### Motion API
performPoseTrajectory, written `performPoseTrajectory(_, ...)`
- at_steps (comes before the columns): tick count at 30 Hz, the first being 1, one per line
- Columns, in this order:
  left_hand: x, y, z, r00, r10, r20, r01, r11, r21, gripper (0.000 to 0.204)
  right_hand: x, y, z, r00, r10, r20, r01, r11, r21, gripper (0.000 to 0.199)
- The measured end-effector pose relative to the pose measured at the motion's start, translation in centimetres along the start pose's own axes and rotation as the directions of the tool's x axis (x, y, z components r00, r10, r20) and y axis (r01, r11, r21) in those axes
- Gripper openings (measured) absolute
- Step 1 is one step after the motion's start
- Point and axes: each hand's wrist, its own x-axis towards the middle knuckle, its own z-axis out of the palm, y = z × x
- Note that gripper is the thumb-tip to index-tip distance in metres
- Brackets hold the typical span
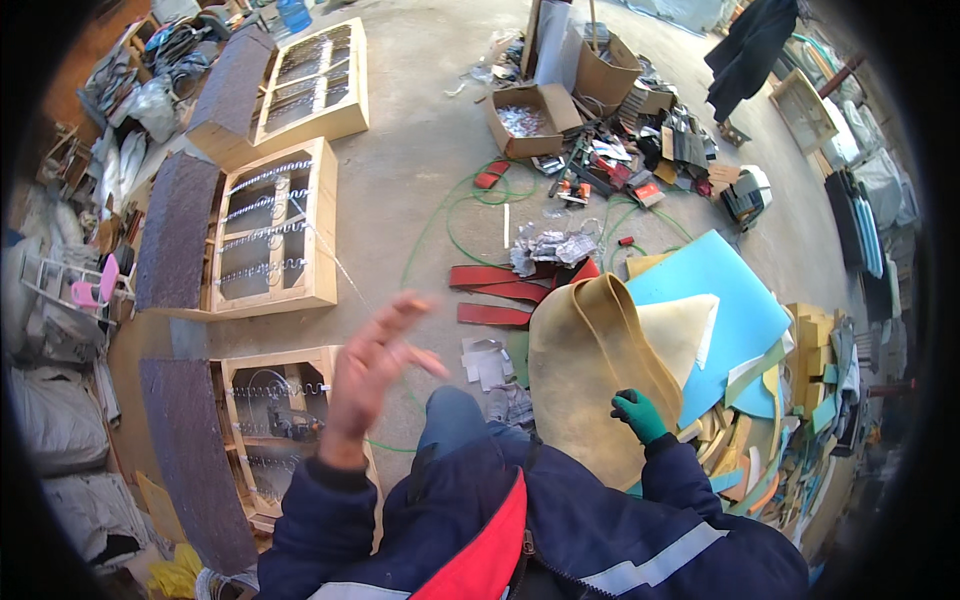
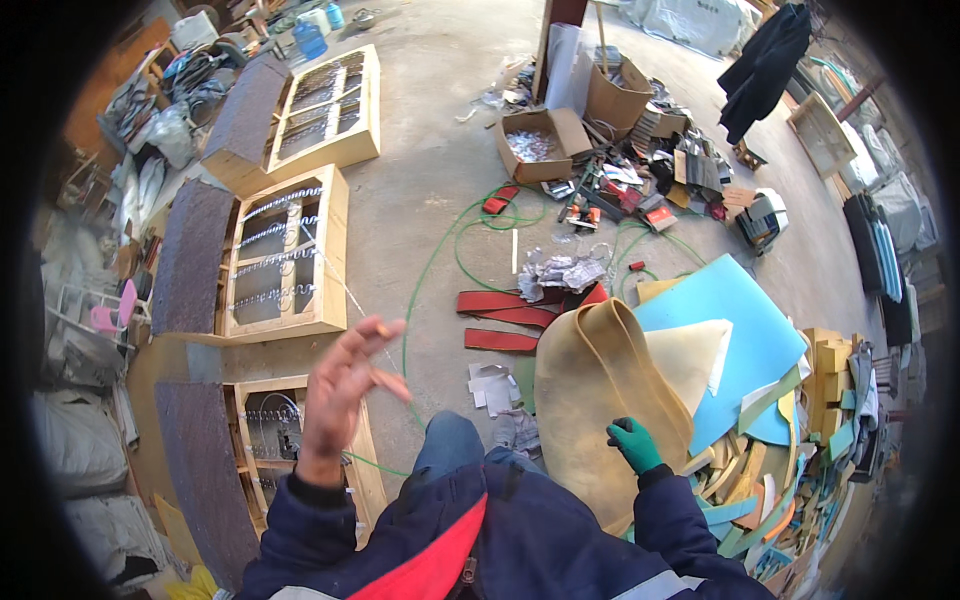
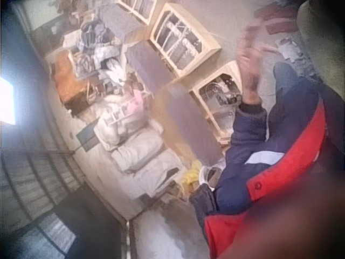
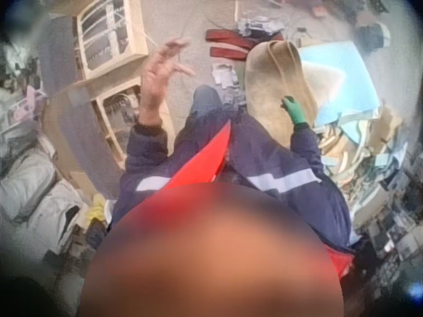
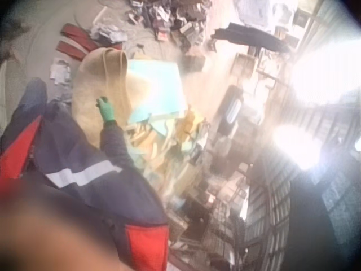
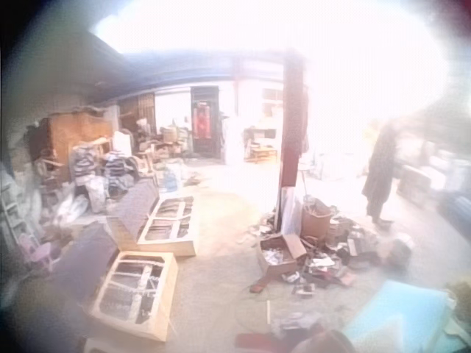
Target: The person uses a pneumatic staple gun to attach metal springs to a wooden frame. They repeatedly position the springs and fire staples to secure them in place.
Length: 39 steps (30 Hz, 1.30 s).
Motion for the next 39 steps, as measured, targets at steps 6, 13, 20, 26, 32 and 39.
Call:
performPoseTrajectory(6,-1.1,-19.4,-21.7,0.698,-0.293,-0.653,0.502,0.851,0.154,0.036,3.2,-3.2,2.1,0.997,0.058,0.054,-0.062,0.995,0.072,0.040)
performPoseTrajectory(13,-3.6,-25.9,-35.8,0.410,-0.458,-0.789,0.822,0.560,0.102,0.011,11.8,-8.1,5.0,0.974,0.209,-0.084,-0.192,0.966,0.175,0.041)
performPoseTrajectory(20,22.6,-20.3,-44.7,0.729,-0.241,-0.641,0.573,0.727,0.378,0.025,18.4,-16.9,10.8,0.955,0.290,-0.068,-0.273,0.942,0.193,0.035)
performPoseTrajectory(26,38.7,-15.3,-43.5,0.817,-0.222,-0.533,0.424,0.858,0.291,0.016,23.9,-24.0,11.1,0.966,0.239,-0.094,-0.219,0.957,0.189,0.032)
performPoseTrajectory(32,40.9,-19.1,-43.7,0.707,-0.392,-0.589,0.678,0.613,0.406,0.015,31.5,-25.1,9.0,0.954,0.277,-0.113,-0.238,0.931,0.278,0.029)
performPoseTrajectory(39,49.1,-16.9,-42.4,0.605,-0.300,-0.738,0.778,0.420,0.467,0.019,47.5,-25.4,3.9,0.900,0.433,-0.041,-0.377,0.823,0.425,0.023)
